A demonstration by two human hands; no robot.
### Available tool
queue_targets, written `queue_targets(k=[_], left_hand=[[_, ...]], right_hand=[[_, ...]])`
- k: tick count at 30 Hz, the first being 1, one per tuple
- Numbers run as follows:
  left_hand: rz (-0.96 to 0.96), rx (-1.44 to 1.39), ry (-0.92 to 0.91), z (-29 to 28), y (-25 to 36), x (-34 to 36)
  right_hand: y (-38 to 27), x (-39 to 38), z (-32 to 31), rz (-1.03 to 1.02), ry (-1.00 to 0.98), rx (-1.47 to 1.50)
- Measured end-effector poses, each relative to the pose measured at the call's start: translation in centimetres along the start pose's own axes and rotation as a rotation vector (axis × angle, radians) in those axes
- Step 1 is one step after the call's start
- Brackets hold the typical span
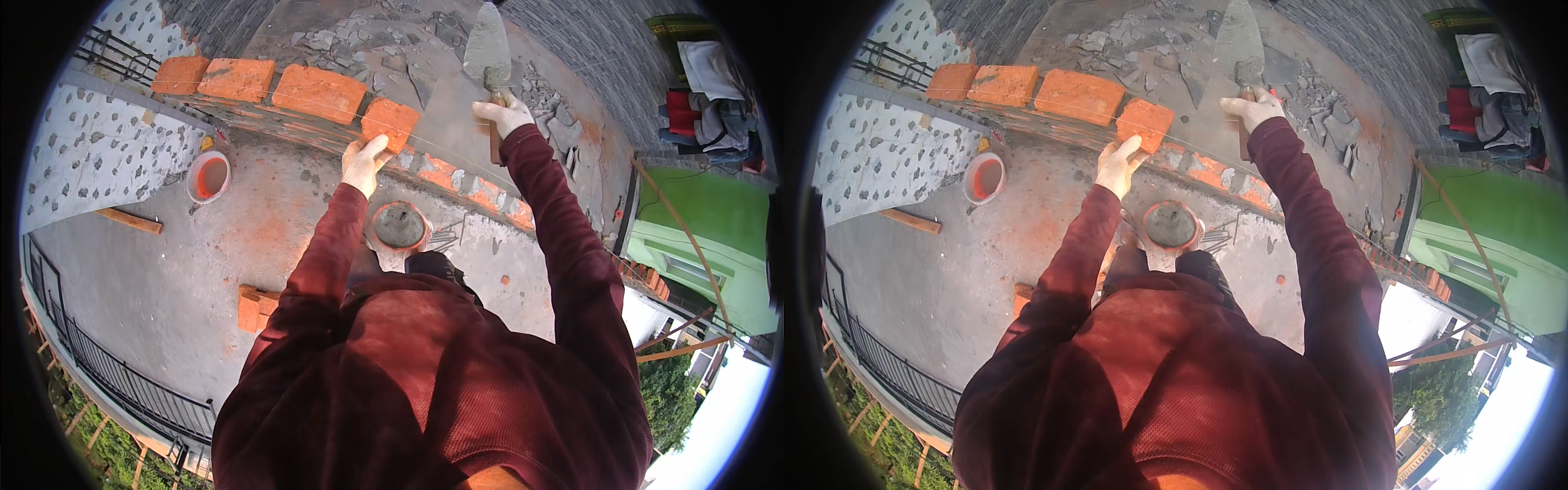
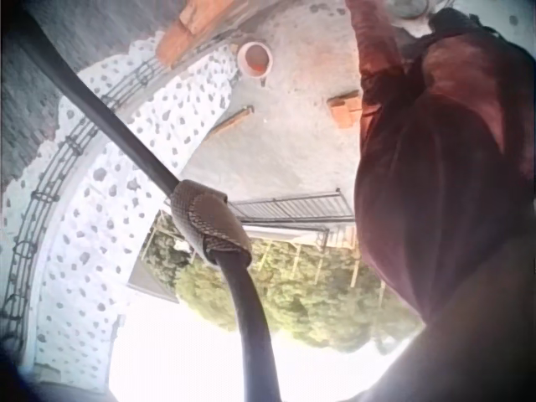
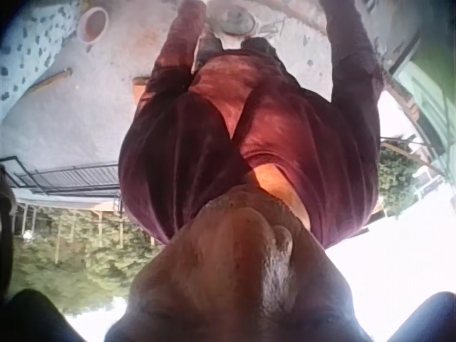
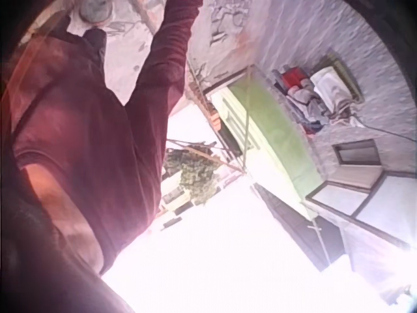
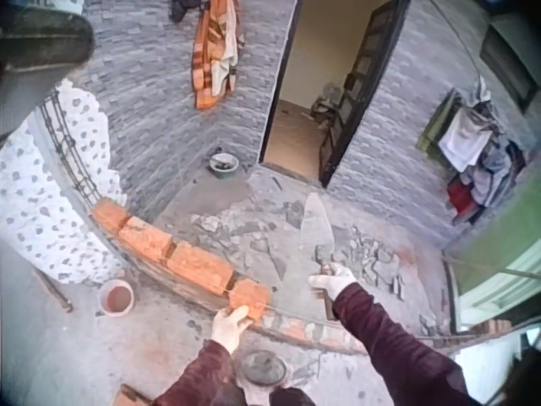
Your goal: The person scoops mortar from a bucket with a trowel, spreads it on a partially built brick wall, and places bricks one by one. They tap bricks into alignment and continue the process along the wall.
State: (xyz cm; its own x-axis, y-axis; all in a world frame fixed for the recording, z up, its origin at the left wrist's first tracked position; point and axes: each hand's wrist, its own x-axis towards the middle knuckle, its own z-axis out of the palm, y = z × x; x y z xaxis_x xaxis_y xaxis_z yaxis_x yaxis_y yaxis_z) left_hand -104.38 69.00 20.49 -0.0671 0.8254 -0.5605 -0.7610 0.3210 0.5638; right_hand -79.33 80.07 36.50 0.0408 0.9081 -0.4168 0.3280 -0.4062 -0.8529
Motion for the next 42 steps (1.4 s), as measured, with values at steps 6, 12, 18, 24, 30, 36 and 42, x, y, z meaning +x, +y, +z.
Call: queue_targets(k=[6, 12, 18, 24, 30, 36, 42], left_hand=[[0.023, -0.010, 0.064, 1.5, 0.7, 0.8], [0.048, 0.035, 0.148, 3.1, 0.1, 0.0], [0.105, 0.008, 0.187, 2.7, -1.3, 1.2], [0.057, 0.018, 0.283, 4.0, -2.0, 1.2], [0.079, 0.026, 0.339, 3.9, -2.3, 1.1], [0.093, 0.033, 0.397, 3.3, -2.8, 2.7], [0.144, -0.011, 0.483, 3.9, -3.0, 2.8]], right_hand=[[0.7, 6.5, 7.8, 0.157, -0.317, -0.213], [4.3, 10.1, 10.3, 0.238, -0.522, -0.103], [6.7, 13.3, 11.5, 0.080, -0.531, -0.163], [6.7, 14.7, 11.3, -0.081, -0.491, -0.488], [5.8, 13.2, 11.3, -0.045, -0.451, -0.381], [8.2, 15.6, 11.9, -0.002, -0.494, -0.409], [9.3, 16.0, 12.0, 0.036, -0.458, -0.280]])
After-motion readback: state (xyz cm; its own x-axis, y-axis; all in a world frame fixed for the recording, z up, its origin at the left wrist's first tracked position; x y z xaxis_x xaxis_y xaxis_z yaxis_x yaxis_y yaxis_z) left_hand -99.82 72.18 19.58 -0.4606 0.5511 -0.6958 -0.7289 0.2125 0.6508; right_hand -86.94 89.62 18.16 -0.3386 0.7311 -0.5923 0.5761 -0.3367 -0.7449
